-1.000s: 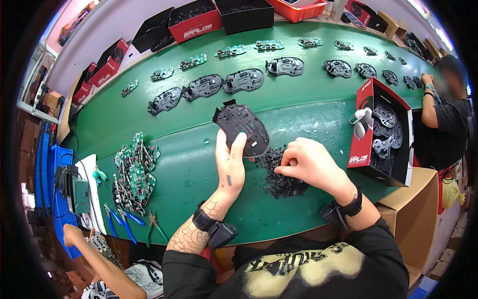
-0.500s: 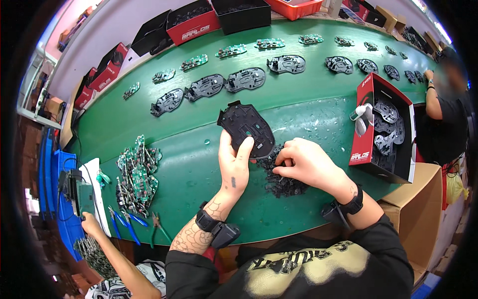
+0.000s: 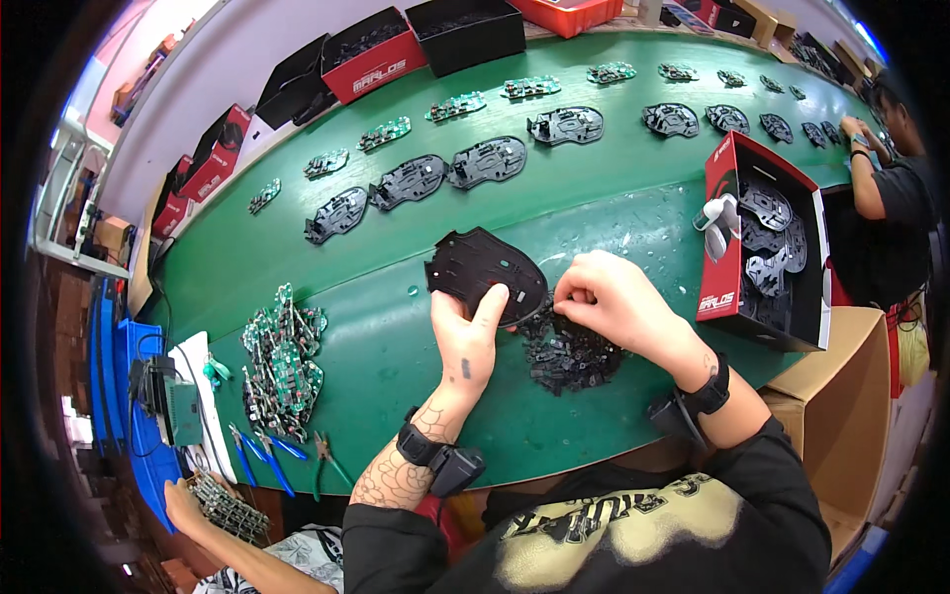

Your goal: The person inserts small black plastic components into black plastic housings on a green workbench. They repeatedly pick up a housing, insert a component, and place the housing into a red box. Later, they transfer multiple black housings from a cardboard box into the red box.

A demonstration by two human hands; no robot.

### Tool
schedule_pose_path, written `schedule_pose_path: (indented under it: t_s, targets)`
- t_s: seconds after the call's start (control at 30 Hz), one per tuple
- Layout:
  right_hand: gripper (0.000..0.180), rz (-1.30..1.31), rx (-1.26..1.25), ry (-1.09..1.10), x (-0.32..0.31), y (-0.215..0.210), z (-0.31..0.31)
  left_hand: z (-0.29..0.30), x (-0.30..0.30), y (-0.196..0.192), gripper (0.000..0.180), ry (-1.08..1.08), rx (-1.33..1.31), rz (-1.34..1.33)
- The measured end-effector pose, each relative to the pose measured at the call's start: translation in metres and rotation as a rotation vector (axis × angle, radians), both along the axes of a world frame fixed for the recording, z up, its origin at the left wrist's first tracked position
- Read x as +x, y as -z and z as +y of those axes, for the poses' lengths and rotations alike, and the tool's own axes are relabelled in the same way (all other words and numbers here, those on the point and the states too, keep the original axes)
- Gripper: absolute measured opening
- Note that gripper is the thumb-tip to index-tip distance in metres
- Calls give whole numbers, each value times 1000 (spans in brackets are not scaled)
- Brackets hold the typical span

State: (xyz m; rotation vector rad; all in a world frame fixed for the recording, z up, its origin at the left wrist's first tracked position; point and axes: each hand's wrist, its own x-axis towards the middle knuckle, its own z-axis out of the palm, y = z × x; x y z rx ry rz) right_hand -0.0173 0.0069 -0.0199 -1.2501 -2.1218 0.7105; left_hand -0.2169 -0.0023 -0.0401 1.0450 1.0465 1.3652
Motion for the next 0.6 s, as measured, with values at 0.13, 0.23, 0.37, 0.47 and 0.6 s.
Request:
schedule_pose_path:
  t_s: [0.13, 0.23, 0.37, 0.47, 0.6]
  targets:
    - [10, 42, 3, 131, 4, -5, 7, 5, -2, 4, 28, -75, 52, 2]
    - [10, 63, -36, 108, 6, -5, 8, 4, -3, 4, 29, -64, 18, -50]
    - [10, 65, 1, -87, -1, -3, 5, 3, -5, 3, 27, -50, 22, -33]
    - [9, 12, -33, -108, -5, -1, 3, 3, -7, 4, 24, -29, 25, -36]
    - [9, -46, -46, -143, -6, -1, 3, 3, -10, 2, 15, 9, 6, -39]
